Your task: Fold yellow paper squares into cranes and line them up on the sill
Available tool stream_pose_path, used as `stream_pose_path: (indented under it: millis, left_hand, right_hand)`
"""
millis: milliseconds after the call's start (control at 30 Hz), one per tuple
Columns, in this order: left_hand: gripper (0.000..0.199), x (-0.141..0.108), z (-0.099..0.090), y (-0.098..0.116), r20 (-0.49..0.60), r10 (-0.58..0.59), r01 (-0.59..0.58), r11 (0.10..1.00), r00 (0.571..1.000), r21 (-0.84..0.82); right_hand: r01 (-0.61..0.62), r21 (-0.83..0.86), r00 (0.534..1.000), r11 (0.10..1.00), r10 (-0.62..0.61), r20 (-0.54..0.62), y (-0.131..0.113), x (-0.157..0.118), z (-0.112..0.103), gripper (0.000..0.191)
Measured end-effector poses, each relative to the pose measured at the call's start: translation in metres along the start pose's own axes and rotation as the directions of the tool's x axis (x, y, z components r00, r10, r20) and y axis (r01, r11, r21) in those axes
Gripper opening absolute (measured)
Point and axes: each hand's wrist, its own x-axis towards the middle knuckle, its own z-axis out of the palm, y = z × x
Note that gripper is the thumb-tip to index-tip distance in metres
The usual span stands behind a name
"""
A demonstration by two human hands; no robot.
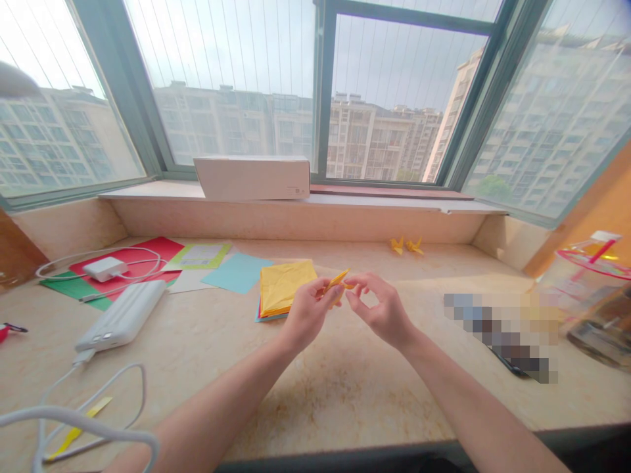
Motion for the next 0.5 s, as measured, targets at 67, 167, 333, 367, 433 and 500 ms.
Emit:
stream_pose_path:
  millis: [67,167,333,367,433,500]
  left_hand:
    - [0.033,0.0001,-0.0003,0.0006,0.015,-0.003,0.002,1.000,1.000,0.016]
    - [0.032,-0.0003,-0.0005,0.0014,0.063,-0.016,0.014,1.000,0.998,0.027]
    - [0.031,-0.0005,-0.0009,0.0028,0.104,-0.028,0.025,0.999,0.994,0.030]
    - [0.031,-0.0004,-0.0010,0.0033,0.105,-0.028,0.025,0.999,0.994,0.030]
    - [0.031,-0.0003,-0.0012,0.0040,0.101,-0.030,0.027,0.999,0.994,0.035]
    - [0.031,-0.0003,-0.0010,0.0042,0.087,-0.033,0.029,0.999,0.996,0.044]
  right_hand:
    - [-0.008,0.005,1.000,1.000,0.008,0.001,0.0013,0.0005,-0.0002,0.012]
    - [-0.057,0.026,0.998,0.998,0.058,-0.032,0.0038,0.0011,-0.0001,0.011]
    - [-0.183,0.117,0.981,0.976,0.190,-0.050,0.0060,0.0011,0.0026,0.010]
    - [-0.216,0.140,0.973,0.966,0.225,-0.048,0.0065,0.0010,0.0033,0.011]
    - [-0.286,0.192,0.953,0.939,0.299,-0.040,0.0082,0.0011,0.0041,0.017]
    - [-0.345,0.245,0.933,0.906,0.358,-0.010,0.0100,0.0016,0.0040,0.025]
